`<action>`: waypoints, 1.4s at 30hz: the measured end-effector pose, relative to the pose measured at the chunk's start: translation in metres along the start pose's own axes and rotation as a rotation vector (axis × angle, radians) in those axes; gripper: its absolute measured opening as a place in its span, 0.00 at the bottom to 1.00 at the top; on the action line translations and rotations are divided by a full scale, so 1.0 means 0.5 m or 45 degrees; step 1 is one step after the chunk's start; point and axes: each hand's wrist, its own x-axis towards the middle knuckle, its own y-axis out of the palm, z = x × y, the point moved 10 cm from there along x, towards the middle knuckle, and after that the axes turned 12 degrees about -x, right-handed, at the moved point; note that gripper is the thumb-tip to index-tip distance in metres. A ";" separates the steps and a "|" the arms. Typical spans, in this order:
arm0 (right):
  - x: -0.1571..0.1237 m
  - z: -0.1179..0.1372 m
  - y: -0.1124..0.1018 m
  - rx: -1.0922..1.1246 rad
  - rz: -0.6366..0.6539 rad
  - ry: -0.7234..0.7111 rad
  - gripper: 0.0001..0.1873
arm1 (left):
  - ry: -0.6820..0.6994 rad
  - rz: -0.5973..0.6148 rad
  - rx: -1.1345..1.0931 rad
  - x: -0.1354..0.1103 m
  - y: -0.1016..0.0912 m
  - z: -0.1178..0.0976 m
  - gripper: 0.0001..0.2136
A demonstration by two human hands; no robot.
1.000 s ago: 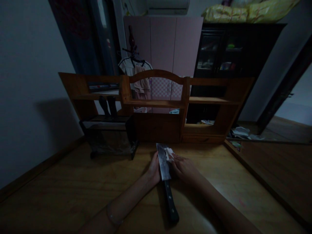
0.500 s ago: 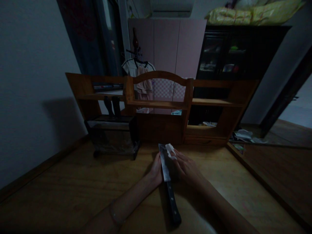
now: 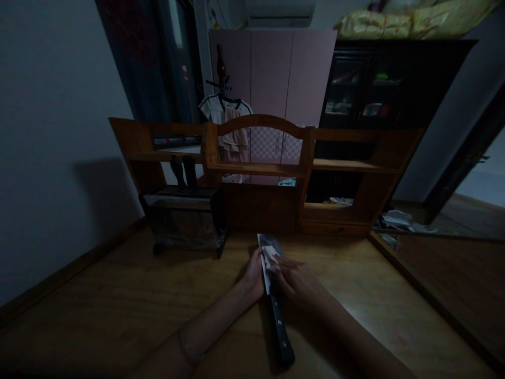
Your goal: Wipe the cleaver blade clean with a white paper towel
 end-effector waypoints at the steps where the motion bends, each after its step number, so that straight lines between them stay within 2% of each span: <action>1: 0.000 -0.006 0.001 -0.046 0.016 0.031 0.18 | 0.002 0.010 -0.001 0.000 0.001 -0.001 0.19; 7: -0.004 -0.058 0.014 -0.327 0.140 0.258 0.20 | 0.036 0.024 0.063 -0.005 0.003 -0.007 0.20; 13: -0.012 -0.102 0.007 -0.393 0.122 0.429 0.20 | 0.056 -0.051 0.097 -0.008 -0.008 -0.008 0.18; 16: -0.008 -0.087 -0.016 -0.310 0.011 0.361 0.18 | 0.079 -0.045 0.075 -0.009 -0.008 -0.011 0.16; 20: -0.001 -0.017 -0.045 0.024 -0.162 0.038 0.19 | 0.092 -0.042 -0.014 -0.005 -0.011 -0.012 0.16; 23: -0.001 0.019 -0.039 0.135 -0.149 -0.110 0.19 | 0.093 -0.103 -0.041 0.002 -0.027 -0.012 0.17; 26: -0.002 0.032 -0.019 0.146 -0.071 -0.168 0.18 | 0.086 -0.114 -0.032 0.005 -0.031 -0.010 0.18; 34: -0.001 -0.001 -0.002 -0.082 0.083 -0.008 0.16 | 0.034 -0.013 0.016 -0.011 0.002 -0.008 0.15; 38: -0.003 -0.034 0.004 -0.264 0.143 0.125 0.15 | 0.068 -0.051 0.059 -0.010 -0.008 -0.012 0.15; 42: -0.007 -0.071 0.010 -0.326 0.143 0.233 0.17 | 0.064 -0.044 0.110 -0.007 -0.012 -0.008 0.17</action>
